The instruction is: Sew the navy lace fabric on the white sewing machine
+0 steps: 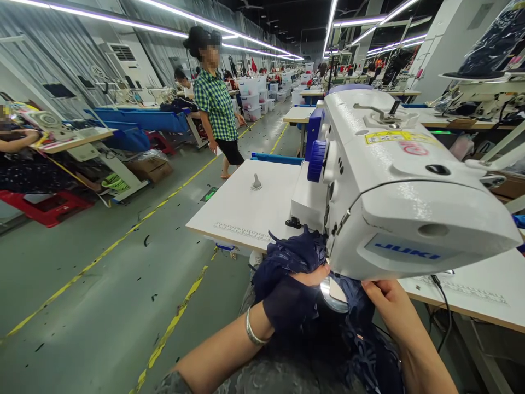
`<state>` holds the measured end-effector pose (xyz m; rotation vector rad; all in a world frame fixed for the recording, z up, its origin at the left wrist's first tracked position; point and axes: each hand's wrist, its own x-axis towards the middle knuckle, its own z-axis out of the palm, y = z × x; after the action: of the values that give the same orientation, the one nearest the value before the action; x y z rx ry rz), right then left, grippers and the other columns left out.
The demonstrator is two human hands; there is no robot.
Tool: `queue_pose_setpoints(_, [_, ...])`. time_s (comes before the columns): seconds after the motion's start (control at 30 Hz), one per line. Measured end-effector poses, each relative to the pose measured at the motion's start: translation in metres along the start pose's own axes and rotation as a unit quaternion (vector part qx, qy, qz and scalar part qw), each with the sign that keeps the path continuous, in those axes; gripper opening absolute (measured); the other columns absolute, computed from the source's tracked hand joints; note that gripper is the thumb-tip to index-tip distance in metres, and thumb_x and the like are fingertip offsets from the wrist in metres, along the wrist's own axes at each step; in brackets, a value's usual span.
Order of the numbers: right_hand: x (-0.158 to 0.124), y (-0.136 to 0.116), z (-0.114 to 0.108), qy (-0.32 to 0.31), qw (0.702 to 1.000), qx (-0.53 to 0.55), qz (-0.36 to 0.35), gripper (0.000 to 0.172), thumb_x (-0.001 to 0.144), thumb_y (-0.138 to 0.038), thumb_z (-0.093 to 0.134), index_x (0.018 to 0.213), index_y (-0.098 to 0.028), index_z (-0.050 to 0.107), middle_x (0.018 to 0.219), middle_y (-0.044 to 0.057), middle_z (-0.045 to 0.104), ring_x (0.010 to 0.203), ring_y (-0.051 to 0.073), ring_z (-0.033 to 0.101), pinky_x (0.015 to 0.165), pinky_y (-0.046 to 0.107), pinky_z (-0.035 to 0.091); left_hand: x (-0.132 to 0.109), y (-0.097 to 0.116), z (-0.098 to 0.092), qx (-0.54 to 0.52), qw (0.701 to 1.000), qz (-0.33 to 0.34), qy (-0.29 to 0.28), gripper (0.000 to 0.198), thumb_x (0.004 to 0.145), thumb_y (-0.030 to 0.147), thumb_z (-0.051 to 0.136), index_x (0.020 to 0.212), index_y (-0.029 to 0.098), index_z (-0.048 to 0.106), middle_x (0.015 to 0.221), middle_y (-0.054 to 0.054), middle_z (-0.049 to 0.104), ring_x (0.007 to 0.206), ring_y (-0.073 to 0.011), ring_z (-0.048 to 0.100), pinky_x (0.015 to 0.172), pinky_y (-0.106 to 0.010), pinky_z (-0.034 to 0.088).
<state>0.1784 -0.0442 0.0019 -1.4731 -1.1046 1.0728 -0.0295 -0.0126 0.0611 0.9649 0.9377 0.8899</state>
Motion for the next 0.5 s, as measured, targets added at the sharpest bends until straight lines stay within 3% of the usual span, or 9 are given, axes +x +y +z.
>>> queue_pose_setpoints(0.27, [-0.001,0.005,-0.004,-0.013,1.0,-0.02,0.01,0.036,0.083,-0.05,0.063,0.105,-0.021,0.065,0.097,0.009,0.076,0.101,0.031,0.067,0.088,0.041,0.051,-0.006,0.013,0.0,0.031,0.999,-0.004,0.029,0.032,0.072,0.038,0.074,0.097,0.019,0.076,0.114,-0.009,0.072,0.12,-0.0326,0.059,0.115,-0.043,0.036])
queue_pose_setpoints(0.5, [0.0,0.011,-0.004,0.007,1.0,-0.021,-0.002,0.032,0.08,-0.05,0.065,0.096,-0.022,0.065,0.084,0.007,0.075,0.095,0.03,0.067,0.085,0.041,0.05,-0.009,0.015,-0.001,0.026,0.999,-0.013,0.015,0.036,0.069,0.038,0.076,0.1,0.019,0.075,0.116,-0.008,0.072,0.122,-0.032,0.057,0.118,-0.043,0.031])
